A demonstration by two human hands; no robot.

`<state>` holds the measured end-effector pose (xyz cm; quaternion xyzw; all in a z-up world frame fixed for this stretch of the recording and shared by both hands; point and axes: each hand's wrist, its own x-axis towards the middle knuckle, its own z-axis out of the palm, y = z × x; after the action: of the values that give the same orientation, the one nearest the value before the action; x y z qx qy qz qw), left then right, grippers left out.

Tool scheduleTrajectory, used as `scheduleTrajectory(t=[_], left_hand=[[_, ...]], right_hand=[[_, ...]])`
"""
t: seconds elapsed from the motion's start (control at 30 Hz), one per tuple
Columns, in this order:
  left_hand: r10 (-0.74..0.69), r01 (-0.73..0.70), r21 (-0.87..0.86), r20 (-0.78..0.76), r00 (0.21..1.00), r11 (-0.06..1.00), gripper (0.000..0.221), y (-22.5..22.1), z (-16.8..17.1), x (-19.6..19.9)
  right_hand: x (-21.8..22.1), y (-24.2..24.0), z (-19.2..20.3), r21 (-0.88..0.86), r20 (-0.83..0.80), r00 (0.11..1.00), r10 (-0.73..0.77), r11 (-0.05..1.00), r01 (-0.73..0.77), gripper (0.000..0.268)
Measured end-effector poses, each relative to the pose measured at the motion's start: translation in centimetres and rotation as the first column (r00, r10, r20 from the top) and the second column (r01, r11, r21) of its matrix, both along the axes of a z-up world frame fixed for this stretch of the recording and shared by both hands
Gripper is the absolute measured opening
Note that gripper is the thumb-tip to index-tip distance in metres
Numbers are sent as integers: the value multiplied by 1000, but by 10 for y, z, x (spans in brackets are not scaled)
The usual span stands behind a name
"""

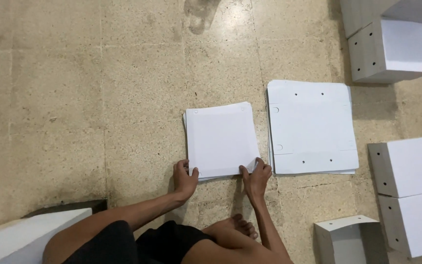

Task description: Assembling cardboard boxes by folding flat sheets and securing the flaps.

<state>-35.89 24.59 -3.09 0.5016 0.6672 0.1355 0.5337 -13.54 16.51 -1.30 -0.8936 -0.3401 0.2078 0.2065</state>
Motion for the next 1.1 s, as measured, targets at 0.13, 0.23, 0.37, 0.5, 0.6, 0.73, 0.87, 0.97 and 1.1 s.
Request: scheduleTrajectory(t=[0.13, 0.23, 0.37, 0.5, 0.6, 0.73, 0.87, 0.97, 1.1], left_hand=[[-8, 8, -11, -26, 1000, 1000, 53, -1, 5, 7], [-91, 76, -122, -119, 989, 990, 62, -2, 12, 10], [-58, 48, -123, -79, 995, 991, 61, 0, 13, 9], [-55, 49, -105, -56, 997, 993, 55, -2, 22, 9], [-27, 24, -147, -19, 999, 989, 58, 0, 19, 8], [-37, 33, -134, -26, 999, 990, 55, 3, 14, 7], [-46, 38, -149, -52, 998, 988, 53, 5, 16, 6], [-51, 43, -140, -58, 997, 989, 52, 5, 10, 5], [-53, 44, -127, -74, 996, 991, 53, 6, -6, 6]], right_hand=[[1, 3, -7, 15, 12, 1000, -26, 1000, 26, 72], [6, 3, -12, 23, -25, 999, -23, 999, 24, 68], [18, 3, -29, 33, -101, 995, -22, 999, 26, 68], [16, 6, -36, 6, -85, 996, 2, 1000, -1, 56], [9, 4, -29, 35, -69, 997, 26, 999, -24, 57], [12, 4, -27, 29, -56, 998, 20, 999, -18, 59], [14, 4, -27, 22, -85, 996, 16, 1000, -14, 63], [15, 6, -26, -4, -90, 996, 4, 1000, -4, 65], [11, 7, -17, 3, -126, 992, -6, 1000, 6, 64]])
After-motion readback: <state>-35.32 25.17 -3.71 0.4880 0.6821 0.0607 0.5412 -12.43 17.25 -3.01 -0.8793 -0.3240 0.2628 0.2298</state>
